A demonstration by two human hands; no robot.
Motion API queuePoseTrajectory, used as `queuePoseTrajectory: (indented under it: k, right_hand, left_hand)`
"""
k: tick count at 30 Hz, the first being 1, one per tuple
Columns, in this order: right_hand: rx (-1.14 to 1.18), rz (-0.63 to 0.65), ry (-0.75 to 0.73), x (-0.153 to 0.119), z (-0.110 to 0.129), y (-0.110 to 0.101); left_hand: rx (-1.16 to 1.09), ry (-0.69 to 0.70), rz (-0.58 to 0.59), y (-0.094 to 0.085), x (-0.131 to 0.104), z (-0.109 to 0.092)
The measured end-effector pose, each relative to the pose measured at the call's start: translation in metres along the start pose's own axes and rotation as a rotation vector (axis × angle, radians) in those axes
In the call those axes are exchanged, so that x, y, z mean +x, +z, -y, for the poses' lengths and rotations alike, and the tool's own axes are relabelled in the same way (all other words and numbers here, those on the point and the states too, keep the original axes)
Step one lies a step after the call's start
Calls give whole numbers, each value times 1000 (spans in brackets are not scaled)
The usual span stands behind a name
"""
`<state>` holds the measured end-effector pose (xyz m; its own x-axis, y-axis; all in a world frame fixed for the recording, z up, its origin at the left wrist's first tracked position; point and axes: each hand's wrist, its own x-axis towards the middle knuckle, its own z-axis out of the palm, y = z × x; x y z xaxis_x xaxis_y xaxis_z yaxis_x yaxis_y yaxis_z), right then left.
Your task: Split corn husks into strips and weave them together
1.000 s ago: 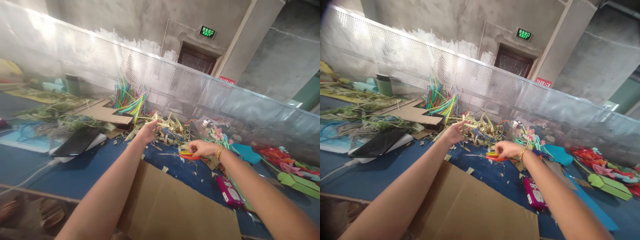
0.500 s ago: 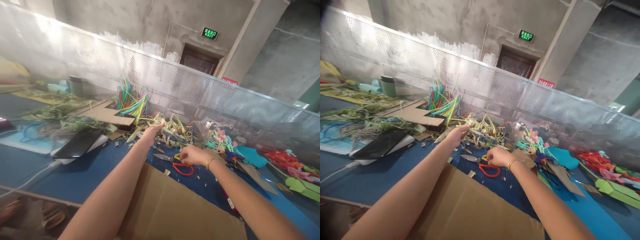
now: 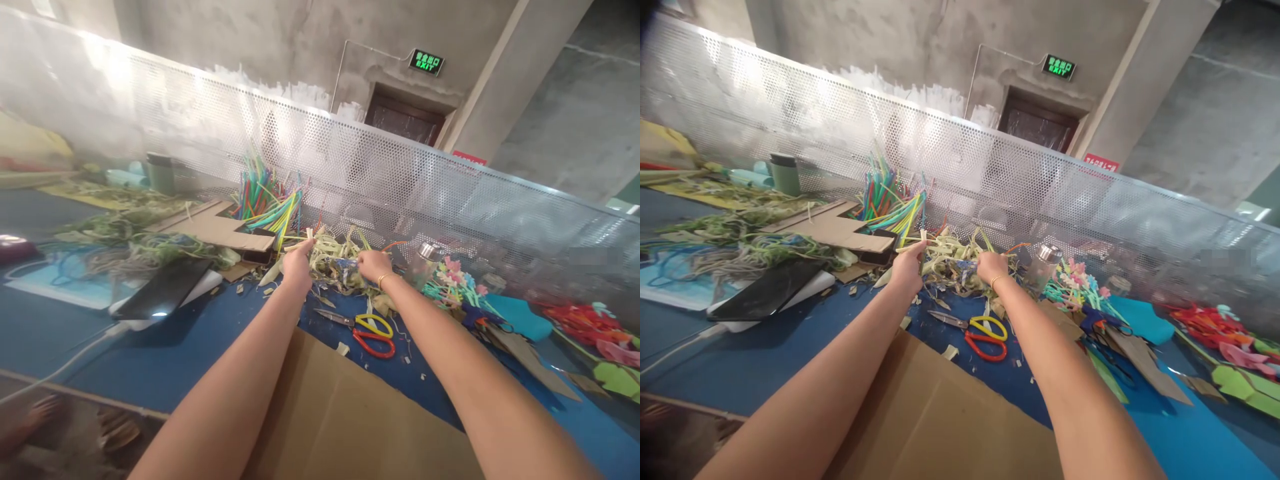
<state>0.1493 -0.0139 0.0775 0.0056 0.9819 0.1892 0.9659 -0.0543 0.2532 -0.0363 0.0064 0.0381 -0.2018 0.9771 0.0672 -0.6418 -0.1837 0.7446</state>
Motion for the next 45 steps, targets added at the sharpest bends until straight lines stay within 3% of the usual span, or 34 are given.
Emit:
queuePoseTrajectory:
  k: [3,5,9,11,14,18,21,26,29,32,35,39,42,45]
  right_hand:
    - [-3,-73,104,9,-13,-17]
    - [8,-123,59,2,-4,-18]
    - [51,-139,-410,-21,32,8]
    - [4,-79,-503,-25,39,23]
    - [-87,-76,-319,-15,22,29]
    - [-74,-88,-137,4,-13,17]
    - [-62,-72,-119,7,-17,11]
    - [-19,-90,-97,3,0,2]
    - [19,-157,-82,0,8,-11]
    - [41,-233,-176,-10,16,-15]
    - [6,-180,-315,-27,24,-2]
    - [-36,-104,-320,-42,20,26]
    - [264,-148,-203,-46,6,33]
    - [861,-170,-112,-55,-8,29]
  left_hand:
    - [-59,21,-75,1,-1,-2]
    - [-81,32,-108,1,-3,-4]
    - [-94,48,-141,2,-5,-6]
    - [-91,58,-149,1,-5,-6]
    - [-83,71,-166,0,-1,-5]
    - [-70,85,-178,-1,4,-2]
    - [-66,90,-183,-1,4,-2]
    - [-63,81,-177,-2,1,-3]
    - [-60,76,-175,-2,0,-3]
    - [-62,84,-181,-2,-1,-4]
    - [-81,91,-188,-2,-2,-3]
    - [-93,84,-189,0,-1,-1]
    - [-106,48,-155,1,-2,-2]
    - [-124,-33,-57,3,-8,-8]
